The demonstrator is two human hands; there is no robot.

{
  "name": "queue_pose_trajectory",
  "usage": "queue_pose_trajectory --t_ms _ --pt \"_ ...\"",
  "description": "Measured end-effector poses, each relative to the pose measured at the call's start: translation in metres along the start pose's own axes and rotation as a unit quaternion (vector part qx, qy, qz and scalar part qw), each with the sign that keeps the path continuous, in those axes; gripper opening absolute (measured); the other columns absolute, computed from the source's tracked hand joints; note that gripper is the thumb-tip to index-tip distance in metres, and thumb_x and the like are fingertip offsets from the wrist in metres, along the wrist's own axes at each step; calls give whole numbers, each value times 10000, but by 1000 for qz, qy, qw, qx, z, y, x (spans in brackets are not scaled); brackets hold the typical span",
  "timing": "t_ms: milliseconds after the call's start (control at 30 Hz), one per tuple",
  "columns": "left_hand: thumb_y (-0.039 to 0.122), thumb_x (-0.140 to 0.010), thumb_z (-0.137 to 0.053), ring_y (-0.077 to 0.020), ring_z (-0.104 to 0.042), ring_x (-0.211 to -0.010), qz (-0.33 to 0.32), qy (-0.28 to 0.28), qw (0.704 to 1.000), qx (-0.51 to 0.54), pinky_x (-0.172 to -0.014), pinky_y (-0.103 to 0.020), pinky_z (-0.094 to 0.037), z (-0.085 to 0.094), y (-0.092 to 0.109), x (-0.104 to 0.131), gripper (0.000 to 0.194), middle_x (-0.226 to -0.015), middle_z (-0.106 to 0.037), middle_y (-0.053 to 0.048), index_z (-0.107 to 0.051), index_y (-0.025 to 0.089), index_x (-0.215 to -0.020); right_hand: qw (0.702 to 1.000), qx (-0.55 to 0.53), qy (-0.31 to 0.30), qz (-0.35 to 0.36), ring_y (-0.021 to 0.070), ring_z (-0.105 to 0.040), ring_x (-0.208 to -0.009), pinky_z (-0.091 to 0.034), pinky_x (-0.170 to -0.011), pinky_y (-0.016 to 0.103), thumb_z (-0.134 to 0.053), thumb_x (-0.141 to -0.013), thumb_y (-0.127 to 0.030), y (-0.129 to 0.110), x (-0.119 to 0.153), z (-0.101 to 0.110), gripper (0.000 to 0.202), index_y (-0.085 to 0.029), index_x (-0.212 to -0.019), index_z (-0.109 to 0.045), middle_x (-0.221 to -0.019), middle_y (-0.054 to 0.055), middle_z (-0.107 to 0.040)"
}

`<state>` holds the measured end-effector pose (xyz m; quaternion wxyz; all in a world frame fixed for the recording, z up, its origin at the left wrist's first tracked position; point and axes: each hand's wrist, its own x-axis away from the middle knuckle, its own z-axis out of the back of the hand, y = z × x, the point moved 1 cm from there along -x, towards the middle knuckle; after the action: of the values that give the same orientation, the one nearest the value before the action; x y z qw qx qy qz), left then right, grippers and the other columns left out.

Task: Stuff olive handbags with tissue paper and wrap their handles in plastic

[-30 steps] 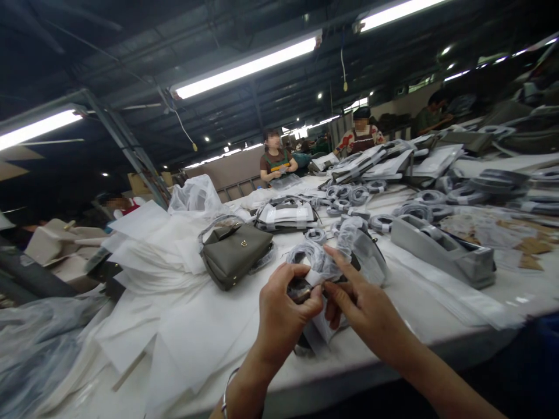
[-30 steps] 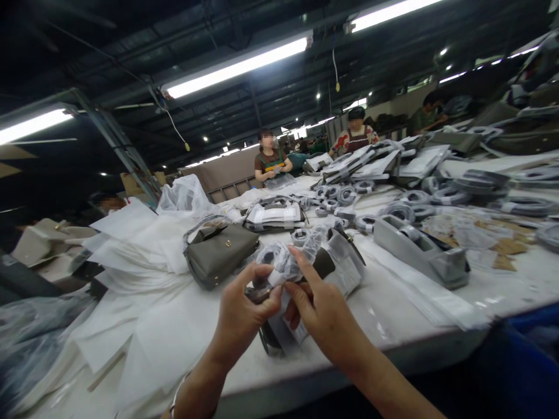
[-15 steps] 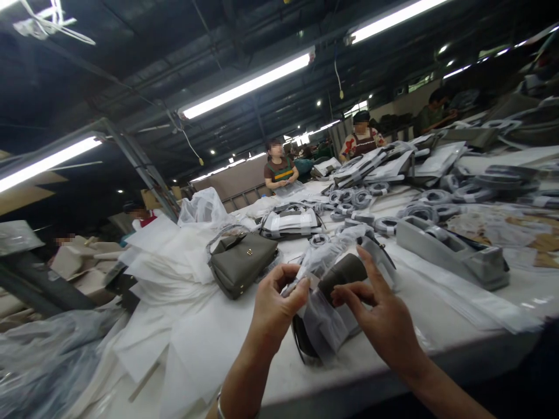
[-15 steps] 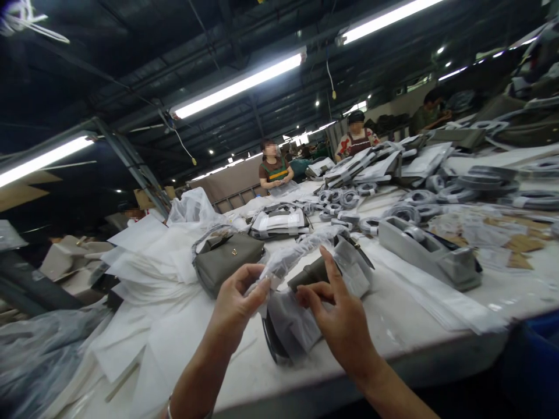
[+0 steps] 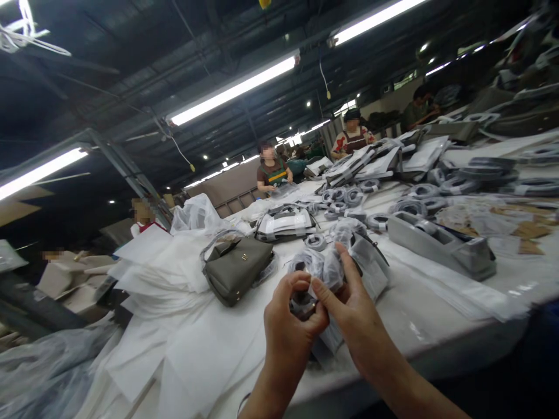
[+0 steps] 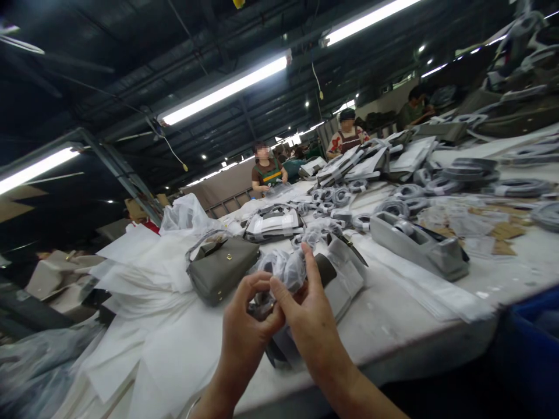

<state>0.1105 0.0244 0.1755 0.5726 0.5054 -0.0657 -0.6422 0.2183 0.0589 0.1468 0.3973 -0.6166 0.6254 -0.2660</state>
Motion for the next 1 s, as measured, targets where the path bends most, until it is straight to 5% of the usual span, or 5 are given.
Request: queue_pose_trajectory --t_ms 200,467,633,767,1000 --pt "182 -779 -703 -182 -637 -1091 -37 -29 999 2 -969 -294 -479 4 -5 4 366 -1148 -690 -17 -643 257 -1131 999 18 23 23 279 -544 -1314 -474 -1097 421 -768 -802 -469 -5 -5 -3 845 -307 -1522 -356 -1459 69 -550" --pt "454 -933 -603 -170 -658 -847 57 -64 992 96 -754 -260 -514 25 -19 -15 341 -991 -695 -34 -649 227 -1183 984 136 -114 3 273 -685 -1128 -503 -1045 523 -501 -947 -625 3 -10 40 891 -293 -1602 3 -1259 106 -697" --pt "600 -971 -444 -204 -652 -979 38 -30 993 110 -845 -286 -503 34 -32 -24 516 -1109 -685 -71 -613 222 -1279 934 351 -21 64 300 -706 -1074 -526 -1022 490 -567 -912 -592 15 -18 88 563 -268 -1373 -579 -1097 88 -763" --pt "506 -752 -809 -232 -625 -1131 -3 -4 998 60 -970 -304 -479 27 -46 -16 825 -1295 -634 -60 -442 301 -1462 858 486 27 165 327 -573 -1283 -429 -1122 530 -553 -909 -570 37 -30 127 478 -294 -1287 -649 -1368 71 -633" --pt "543 -782 -762 -218 -690 -983 154 139 918 337 -858 -313 -560 10 -66 -33 555 -1132 -718 -85 -664 202 -1209 826 537 -40 167 279 -320 -1479 -322 -1199 503 -541 -930 -476 78 -43 160 641 -267 -1520 -400 -1638 69 -273"
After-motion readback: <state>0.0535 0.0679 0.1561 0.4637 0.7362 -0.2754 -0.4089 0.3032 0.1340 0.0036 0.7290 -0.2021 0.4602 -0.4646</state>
